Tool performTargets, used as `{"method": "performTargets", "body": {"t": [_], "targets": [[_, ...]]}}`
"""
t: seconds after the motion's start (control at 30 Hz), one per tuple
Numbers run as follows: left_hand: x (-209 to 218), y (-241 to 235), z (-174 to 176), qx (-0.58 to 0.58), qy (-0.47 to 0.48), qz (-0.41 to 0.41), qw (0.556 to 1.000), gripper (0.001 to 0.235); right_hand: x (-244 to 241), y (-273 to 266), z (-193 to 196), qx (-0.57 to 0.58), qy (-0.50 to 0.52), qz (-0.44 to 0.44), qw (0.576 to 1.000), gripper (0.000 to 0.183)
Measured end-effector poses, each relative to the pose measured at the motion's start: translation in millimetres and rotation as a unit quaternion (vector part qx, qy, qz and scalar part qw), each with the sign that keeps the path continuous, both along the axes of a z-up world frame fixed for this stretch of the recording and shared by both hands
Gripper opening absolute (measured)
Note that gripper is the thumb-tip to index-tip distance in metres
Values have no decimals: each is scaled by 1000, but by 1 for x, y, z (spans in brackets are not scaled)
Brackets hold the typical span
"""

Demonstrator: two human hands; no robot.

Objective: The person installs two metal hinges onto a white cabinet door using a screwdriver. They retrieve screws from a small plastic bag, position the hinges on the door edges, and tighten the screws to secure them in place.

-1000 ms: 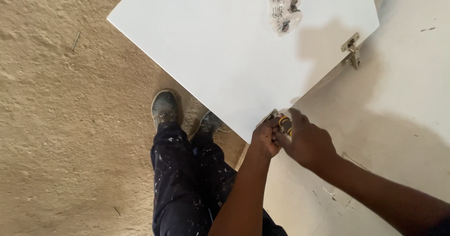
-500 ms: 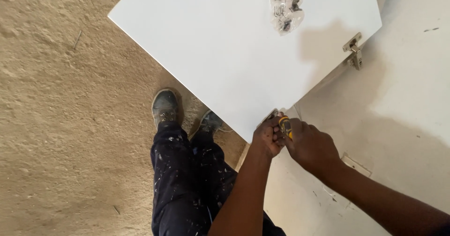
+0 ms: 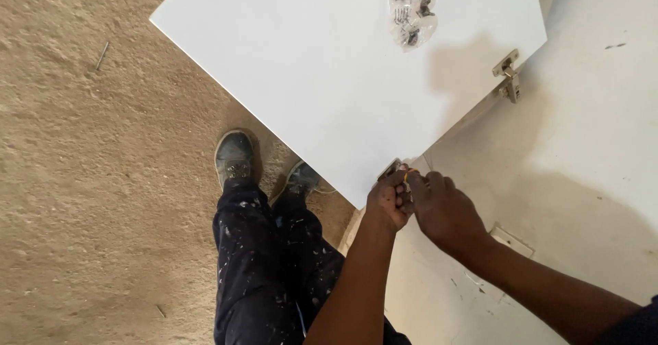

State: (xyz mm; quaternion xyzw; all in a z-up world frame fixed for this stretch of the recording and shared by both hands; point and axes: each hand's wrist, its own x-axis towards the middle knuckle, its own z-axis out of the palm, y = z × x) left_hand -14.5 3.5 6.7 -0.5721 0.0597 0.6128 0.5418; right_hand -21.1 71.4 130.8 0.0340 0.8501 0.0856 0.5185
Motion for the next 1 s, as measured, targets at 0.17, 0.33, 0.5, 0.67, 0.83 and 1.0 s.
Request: {"method": "performTargets", "body": {"t": [0.17,0.33,0.5,0.67,0.83,1.0], "targets": [[-8,-12,5,9,2,11,1000,29,7,25,-20,11,7,61,998,34],[-8,-8,-4,34,-6,2,999,28,-17,17,-22,40,-47,-135,989,47],[20,12,-21,-7,11,15,1000,16,-24,11,-12,50,-47,-212,975,55],[-2,-7,-9,12,7,1,1000,23,-13,12,-17,60,-61,32,996,36],[-5,-13,-13,31,10,-9,999,18,18,45,-59,6,49,-517,854,62],[11,8,-21,-8,15,4,1000,13,-39,6,-7,43,-56,-173,982,52]]}}
